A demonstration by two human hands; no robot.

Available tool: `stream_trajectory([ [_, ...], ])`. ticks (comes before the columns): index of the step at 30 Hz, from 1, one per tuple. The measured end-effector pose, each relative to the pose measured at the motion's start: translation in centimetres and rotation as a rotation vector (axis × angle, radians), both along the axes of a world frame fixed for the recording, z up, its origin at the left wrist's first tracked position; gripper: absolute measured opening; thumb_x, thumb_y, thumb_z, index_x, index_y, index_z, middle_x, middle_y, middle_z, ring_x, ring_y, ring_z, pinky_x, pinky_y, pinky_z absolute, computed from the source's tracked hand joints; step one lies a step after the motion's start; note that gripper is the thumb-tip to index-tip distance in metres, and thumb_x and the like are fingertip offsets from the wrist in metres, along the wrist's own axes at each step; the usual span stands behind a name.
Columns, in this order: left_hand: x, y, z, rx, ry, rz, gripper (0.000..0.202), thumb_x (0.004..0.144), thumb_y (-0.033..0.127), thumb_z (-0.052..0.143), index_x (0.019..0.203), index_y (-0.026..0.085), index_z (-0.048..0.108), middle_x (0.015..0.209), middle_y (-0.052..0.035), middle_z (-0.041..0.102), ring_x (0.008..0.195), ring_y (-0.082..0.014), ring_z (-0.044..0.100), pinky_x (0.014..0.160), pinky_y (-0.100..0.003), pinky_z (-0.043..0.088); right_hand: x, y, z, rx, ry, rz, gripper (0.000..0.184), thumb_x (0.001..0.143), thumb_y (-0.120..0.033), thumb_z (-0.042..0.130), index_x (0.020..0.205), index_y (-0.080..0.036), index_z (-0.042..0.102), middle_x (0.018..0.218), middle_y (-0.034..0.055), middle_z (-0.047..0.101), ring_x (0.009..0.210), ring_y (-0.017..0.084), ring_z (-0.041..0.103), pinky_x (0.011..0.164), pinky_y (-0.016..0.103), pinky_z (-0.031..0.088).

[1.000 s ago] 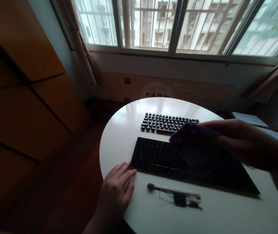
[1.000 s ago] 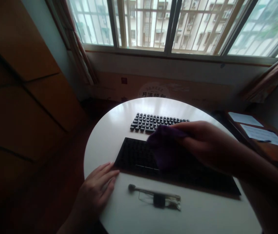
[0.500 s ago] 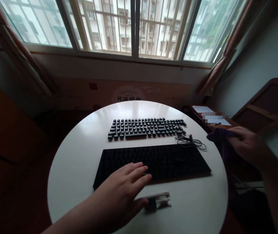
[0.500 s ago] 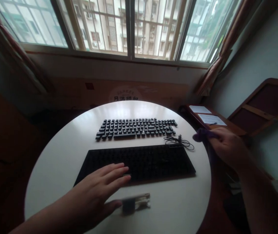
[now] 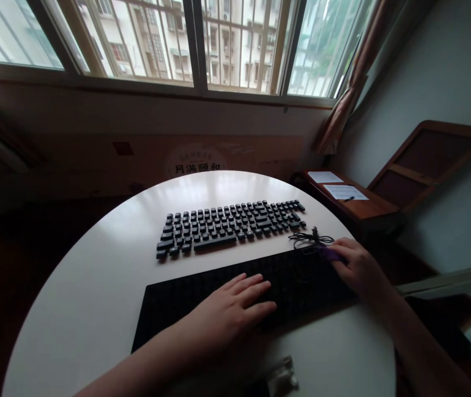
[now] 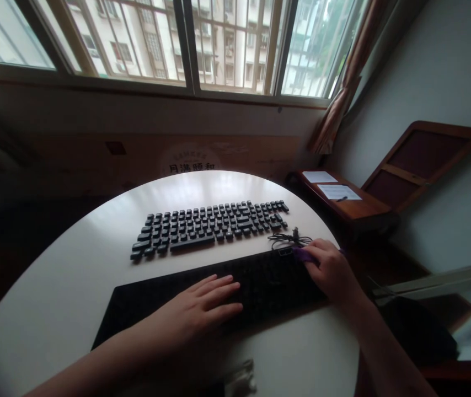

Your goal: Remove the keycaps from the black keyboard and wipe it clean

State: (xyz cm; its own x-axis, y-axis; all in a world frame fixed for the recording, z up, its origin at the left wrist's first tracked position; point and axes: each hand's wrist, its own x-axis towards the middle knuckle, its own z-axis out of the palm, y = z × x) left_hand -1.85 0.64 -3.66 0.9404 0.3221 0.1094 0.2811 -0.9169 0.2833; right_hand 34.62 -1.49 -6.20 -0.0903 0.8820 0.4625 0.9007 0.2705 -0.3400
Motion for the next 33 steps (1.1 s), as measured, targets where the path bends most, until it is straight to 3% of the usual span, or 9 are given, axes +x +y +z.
stream_trajectory([
  [4,-0.4,-0.6,-0.4,0.013,0.034,-0.009,0.042,0.101,0.026,0.051,0.144,0.024,0.052,0.155,-0.0111,0.044,0.145,-0.0313,0.037,0.120,-0.052,0.030,-2.0,0.8,1.8,0.015,-0.046,0.053,0.018,0.093,-0.027,0.054,0.088,-0.018,0.069,0.091,0.0078,0.063,0.088,0.023,0.058,0.082,0.036,0.046],
  [8,-0.2,-0.5,-0.8,-0.039,0.039,-0.022,0.042,0.102,0.029,0.049,0.143,0.023,0.053,0.154,-0.0126,0.043,0.144,-0.0325,0.037,0.119,-0.053,0.031,-4.2,2.1,3.1,-0.098,-0.133,0.163,0.015,0.089,-0.020,0.056,0.086,-0.019,0.070,0.091,0.0068,0.064,0.089,0.022,0.057,0.084,0.036,0.046],
  [15,0.0,-0.7,-1.0,-0.088,0.036,-0.005,0.044,0.101,0.036,0.049,0.143,0.023,0.052,0.156,-0.0118,0.042,0.145,-0.0328,0.036,0.120,-0.055,0.028,-3.6,2.0,1.8,-0.076,-0.245,0.197,0.015,0.086,-0.021,0.060,0.088,-0.020,0.074,0.094,0.0082,0.065,0.090,0.024,0.056,0.084,0.041,0.046],
  [19,0.1,-0.9,-1.1,-0.091,0.006,0.010,0.043,0.100,0.033,0.050,0.142,0.023,0.053,0.155,-0.0112,0.043,0.145,-0.0319,0.037,0.120,-0.054,0.028,-3.5,1.8,1.4,-0.051,-0.260,0.220,0.018,0.085,-0.020,0.059,0.092,-0.021,0.076,0.114,0.0095,0.065,0.105,0.028,0.057,0.095,0.047,0.045],
  [24,0.2,-1.0,-1.3,-0.094,-0.010,0.020,0.042,0.099,0.034,0.050,0.140,0.024,0.054,0.155,-0.0109,0.044,0.144,-0.0320,0.037,0.120,-0.054,0.028,-5.2,1.6,1.3,-0.029,-0.267,0.256,0.024,0.087,-0.018,0.056,0.099,-0.023,0.076,0.143,0.0072,0.053,0.131,0.032,0.048,0.109,0.055,0.038],
  [33,0.2,-1.0,-0.6,-0.065,0.014,0.030,0.041,0.099,0.032,0.052,0.139,0.024,0.056,0.154,-0.0103,0.046,0.143,-0.0313,0.040,0.120,-0.053,0.029,-8.8,1.1,1.3,-0.060,-0.257,0.337,0.036,0.086,-0.012,0.055,0.112,-0.025,0.075,0.159,0.0063,0.034,0.146,0.034,0.032,0.114,0.060,0.032],
])
